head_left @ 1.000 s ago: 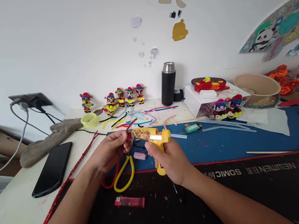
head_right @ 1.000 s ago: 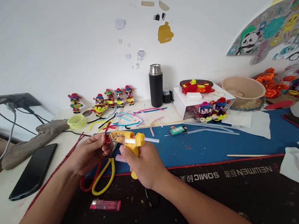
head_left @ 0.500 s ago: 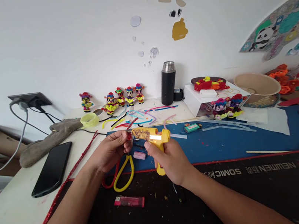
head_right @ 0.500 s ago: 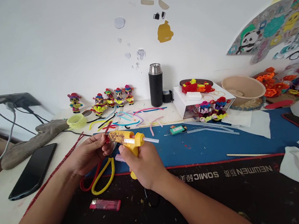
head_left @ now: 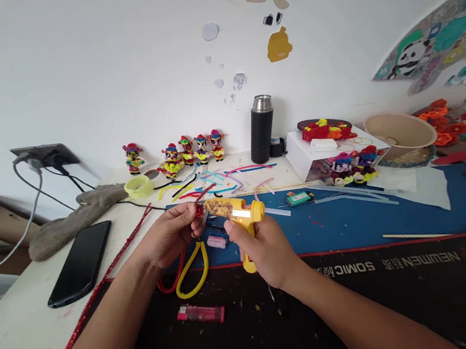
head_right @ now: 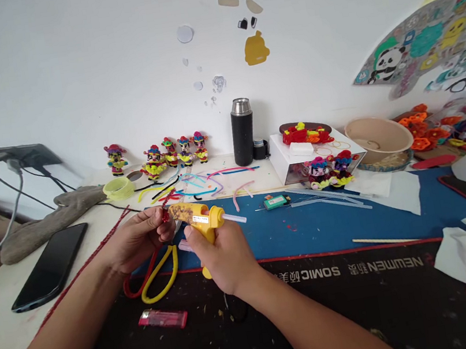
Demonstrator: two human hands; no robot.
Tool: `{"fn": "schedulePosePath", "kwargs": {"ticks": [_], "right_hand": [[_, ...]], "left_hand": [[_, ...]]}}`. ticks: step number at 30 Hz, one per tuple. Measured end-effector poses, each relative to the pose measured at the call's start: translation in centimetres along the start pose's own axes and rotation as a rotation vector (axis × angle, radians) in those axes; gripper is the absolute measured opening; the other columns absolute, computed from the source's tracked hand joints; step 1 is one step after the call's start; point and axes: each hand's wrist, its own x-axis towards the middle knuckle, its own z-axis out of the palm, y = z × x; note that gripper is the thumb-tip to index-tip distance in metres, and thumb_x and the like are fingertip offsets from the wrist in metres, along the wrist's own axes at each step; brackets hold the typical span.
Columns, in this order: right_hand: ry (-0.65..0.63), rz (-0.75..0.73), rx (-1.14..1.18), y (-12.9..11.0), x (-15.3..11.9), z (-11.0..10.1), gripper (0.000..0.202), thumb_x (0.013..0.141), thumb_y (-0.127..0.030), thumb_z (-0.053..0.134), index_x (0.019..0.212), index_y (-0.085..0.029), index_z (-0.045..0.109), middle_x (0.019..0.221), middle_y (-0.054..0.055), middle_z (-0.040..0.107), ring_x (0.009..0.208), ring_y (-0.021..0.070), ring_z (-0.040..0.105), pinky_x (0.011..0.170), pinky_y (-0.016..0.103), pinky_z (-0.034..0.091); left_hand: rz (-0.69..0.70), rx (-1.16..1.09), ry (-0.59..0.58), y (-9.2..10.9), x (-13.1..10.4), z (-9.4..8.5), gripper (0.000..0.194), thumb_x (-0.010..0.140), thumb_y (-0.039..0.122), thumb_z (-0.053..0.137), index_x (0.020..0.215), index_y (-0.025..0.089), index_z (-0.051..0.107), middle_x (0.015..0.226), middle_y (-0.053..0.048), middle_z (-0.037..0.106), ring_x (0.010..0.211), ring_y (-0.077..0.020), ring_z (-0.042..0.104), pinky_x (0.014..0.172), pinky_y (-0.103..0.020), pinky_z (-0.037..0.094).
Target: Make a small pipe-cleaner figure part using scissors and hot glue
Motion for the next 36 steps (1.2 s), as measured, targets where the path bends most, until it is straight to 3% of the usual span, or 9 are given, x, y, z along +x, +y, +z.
{"fn": "schedulePosePath", "kwargs": {"ticks": [25,36], "right_hand": [[-0.001,-0.016,-0.025,-0.29,-0.09,-0.09,0.048,0.092,-0.063,0.057,0.067,-0.023,0.047,0.053,-0.003,0.046,0.049,0.012,0.045,0.049,0.027,0.038],[0.007,0.001,0.008,-0.67,-0.11,-0.01,0.043,0.09,-0.062,0.059,0.075,-0.022,0.054,0.052,-0.004,0.046,0.047,0.013,0.044,0.048,0.028,0.042]], "left_hand": [[-0.004,-0.012,-0.007,-0.05,0.04,0.12,0.042,0.077,0.039,0.092,0.063,0.012,0.064,0.059,-0.001,0.054,0.057,-0.0113,0.05,0.055,-0.02,0.044],[-0.001,-0.016,-0.018,-0.08,-0.05,0.07,0.041,0.078,0.039,0.091,0.063,0.013,0.064,0.06,-0.001,0.053,0.058,-0.0115,0.049,0.055,-0.021,0.044]]}}
